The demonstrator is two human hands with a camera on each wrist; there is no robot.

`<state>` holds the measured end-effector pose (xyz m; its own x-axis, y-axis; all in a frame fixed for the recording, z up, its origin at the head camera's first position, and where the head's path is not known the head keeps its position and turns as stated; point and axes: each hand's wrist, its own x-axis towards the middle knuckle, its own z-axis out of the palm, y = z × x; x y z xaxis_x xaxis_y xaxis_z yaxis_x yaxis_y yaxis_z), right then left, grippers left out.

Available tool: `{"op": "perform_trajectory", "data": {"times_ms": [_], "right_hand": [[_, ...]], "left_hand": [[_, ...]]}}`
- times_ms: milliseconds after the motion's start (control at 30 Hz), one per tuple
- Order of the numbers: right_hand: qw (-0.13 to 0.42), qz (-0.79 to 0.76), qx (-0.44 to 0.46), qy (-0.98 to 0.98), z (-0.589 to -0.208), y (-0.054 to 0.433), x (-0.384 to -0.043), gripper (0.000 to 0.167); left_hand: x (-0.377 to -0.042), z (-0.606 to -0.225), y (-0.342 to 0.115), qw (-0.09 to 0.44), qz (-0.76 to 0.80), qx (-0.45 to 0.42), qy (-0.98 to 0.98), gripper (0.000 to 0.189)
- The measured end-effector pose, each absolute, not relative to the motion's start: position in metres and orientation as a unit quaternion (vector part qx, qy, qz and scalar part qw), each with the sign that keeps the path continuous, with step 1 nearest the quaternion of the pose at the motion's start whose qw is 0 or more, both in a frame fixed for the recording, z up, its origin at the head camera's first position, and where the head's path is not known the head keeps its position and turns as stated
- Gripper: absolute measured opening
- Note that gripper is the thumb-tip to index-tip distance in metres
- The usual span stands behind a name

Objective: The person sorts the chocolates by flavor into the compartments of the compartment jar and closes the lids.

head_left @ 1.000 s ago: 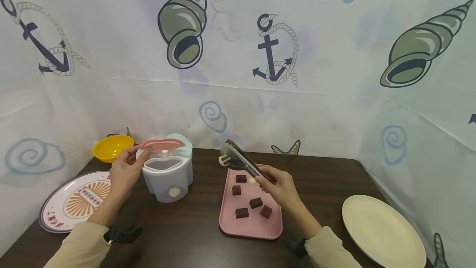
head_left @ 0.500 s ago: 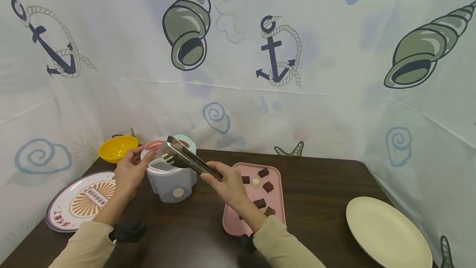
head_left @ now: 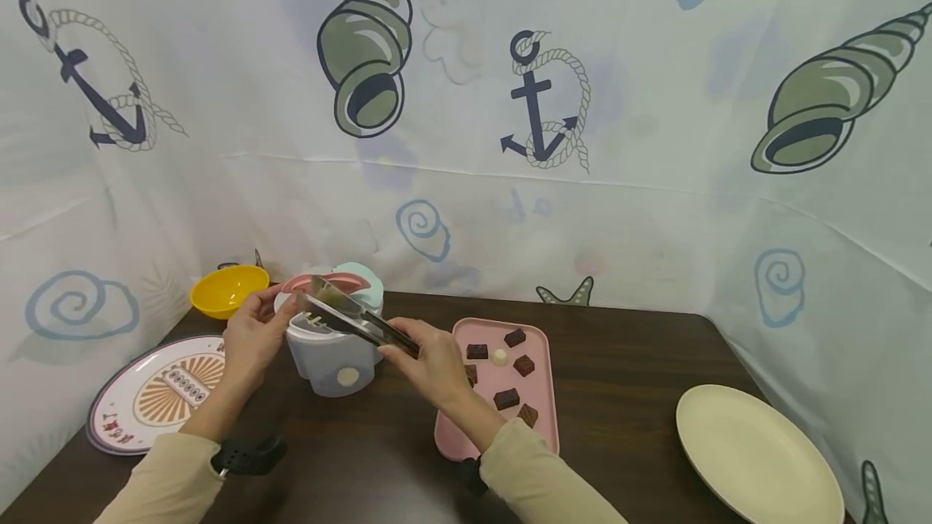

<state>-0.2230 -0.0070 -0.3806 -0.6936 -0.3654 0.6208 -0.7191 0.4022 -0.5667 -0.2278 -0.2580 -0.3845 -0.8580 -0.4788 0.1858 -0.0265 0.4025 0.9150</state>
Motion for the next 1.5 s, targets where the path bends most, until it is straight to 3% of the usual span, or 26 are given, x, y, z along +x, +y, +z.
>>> {"op": "perform_trajectory", "data": {"times_ms": [400, 533, 767, 967, 1500], "right_hand": [[0.146, 0.498, 0.313, -0.795, -0.382, 0.015, -0.224, 0.035], [0.154, 0.505, 0.275, -0.803, -0.385, 0.047, -0.228, 0.033], [0.217, 0.427, 0.174, -0.861, -0.411, 0.129, -0.238, 0.033], [0.174, 0.34, 0.102, -0.919, -0.432, 0.173, -0.236, 0.031], [0.144, 0.269, 0.102, -0.947, -0.436, 0.182, -0.233, 0.031]], "left_hand": [[-0.232, -0.386, -0.256, 0.214, -0.52, 0.169, -0.81, 0.064], [-0.232, -0.384, -0.256, 0.212, -0.521, 0.169, -0.809, 0.066], [-0.231, -0.381, -0.259, 0.202, -0.519, 0.169, -0.813, 0.069], [-0.229, -0.38, -0.262, 0.196, -0.519, 0.177, -0.813, 0.069], [-0.231, -0.383, -0.256, 0.198, -0.516, 0.187, -0.812, 0.068]]}}
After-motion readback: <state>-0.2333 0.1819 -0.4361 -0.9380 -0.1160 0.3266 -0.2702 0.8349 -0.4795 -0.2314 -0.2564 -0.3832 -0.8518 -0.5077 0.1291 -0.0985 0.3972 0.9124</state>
